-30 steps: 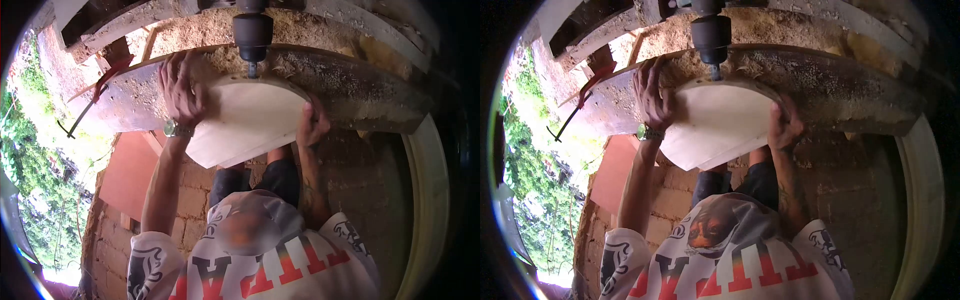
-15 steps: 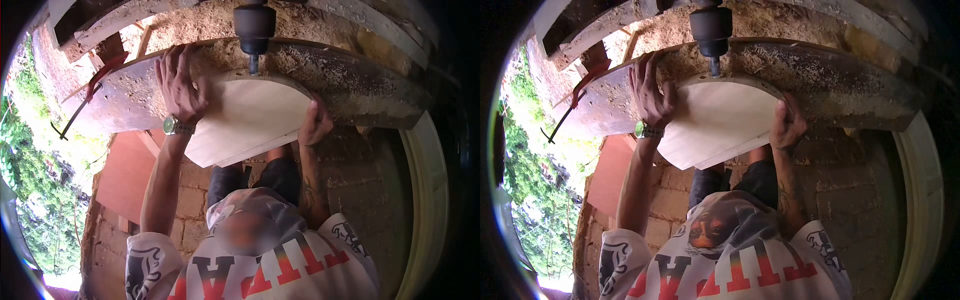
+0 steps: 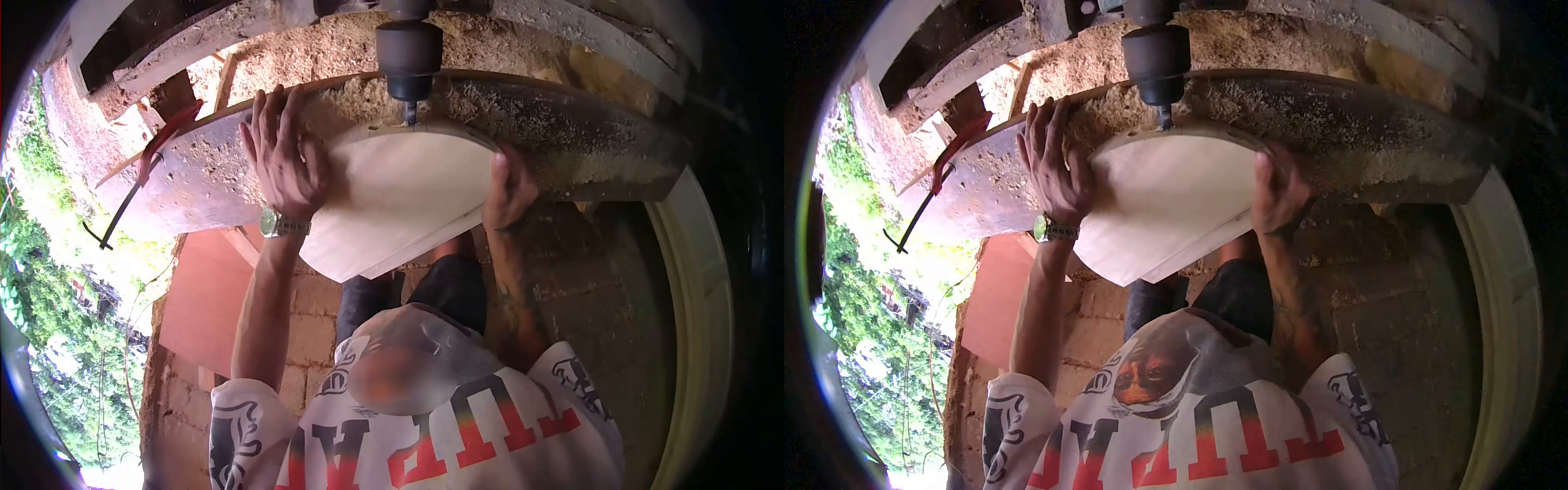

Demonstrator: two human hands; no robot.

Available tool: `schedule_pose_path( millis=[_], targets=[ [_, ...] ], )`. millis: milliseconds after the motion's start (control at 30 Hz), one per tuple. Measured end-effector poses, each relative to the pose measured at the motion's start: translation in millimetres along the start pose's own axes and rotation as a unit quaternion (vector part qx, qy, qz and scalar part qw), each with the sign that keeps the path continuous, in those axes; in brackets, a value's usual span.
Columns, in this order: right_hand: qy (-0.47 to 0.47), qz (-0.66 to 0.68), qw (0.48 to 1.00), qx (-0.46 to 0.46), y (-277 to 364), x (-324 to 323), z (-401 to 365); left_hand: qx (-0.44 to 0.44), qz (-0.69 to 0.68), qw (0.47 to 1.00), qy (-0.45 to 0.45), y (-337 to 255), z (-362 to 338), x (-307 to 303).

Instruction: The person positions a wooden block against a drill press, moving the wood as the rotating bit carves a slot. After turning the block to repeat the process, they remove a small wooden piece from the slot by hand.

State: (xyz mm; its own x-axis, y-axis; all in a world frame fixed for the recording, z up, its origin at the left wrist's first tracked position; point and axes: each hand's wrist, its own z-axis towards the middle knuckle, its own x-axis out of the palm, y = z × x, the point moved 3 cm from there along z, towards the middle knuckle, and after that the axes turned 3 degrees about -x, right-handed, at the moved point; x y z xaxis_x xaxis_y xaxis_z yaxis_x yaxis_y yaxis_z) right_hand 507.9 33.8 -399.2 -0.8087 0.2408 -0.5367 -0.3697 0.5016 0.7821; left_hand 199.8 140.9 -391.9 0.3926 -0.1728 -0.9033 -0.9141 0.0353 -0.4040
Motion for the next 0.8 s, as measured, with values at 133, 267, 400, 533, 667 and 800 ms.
schedule_pose_path(
  millis=[133,267,400,533,667,800],
  targets=[
    [-0.008,0.044,0.999,0.011,3.2,6.0,-0.7,-0.003,0.006,1.0,0.016,-1.1,7.1,-4.2],
    [0.003,0.038,0.998,0.04,7.2,6.1,-5.3,0.017,0.005,1.0,-0.011,-1.5,17.5,-5.3],
    [-0.023,0.069,0.997,0.026,1.8,11.7,-18.7,0.027,0.005,1.0,-0.001,2.1,21.6,-7.4],
    [-0.01,0.043,0.998,0.049,4.5,10.2,-14.7,0.036,0.007,0.999,-0.011,-1.3,27.4,-8.4],
    [-0.034,0.093,0.995,0.03,1.6,12.6,-10.3,0.038,0.018,0.999,-0.012,-3.7,27.8,-8.6],
    [-0.032,0.053,0.998,0.019,-2.2,8.9,-9.4,0.051,-0.02,0.998,-0.001,-2.4,28.2,-4.0]
  ],
)
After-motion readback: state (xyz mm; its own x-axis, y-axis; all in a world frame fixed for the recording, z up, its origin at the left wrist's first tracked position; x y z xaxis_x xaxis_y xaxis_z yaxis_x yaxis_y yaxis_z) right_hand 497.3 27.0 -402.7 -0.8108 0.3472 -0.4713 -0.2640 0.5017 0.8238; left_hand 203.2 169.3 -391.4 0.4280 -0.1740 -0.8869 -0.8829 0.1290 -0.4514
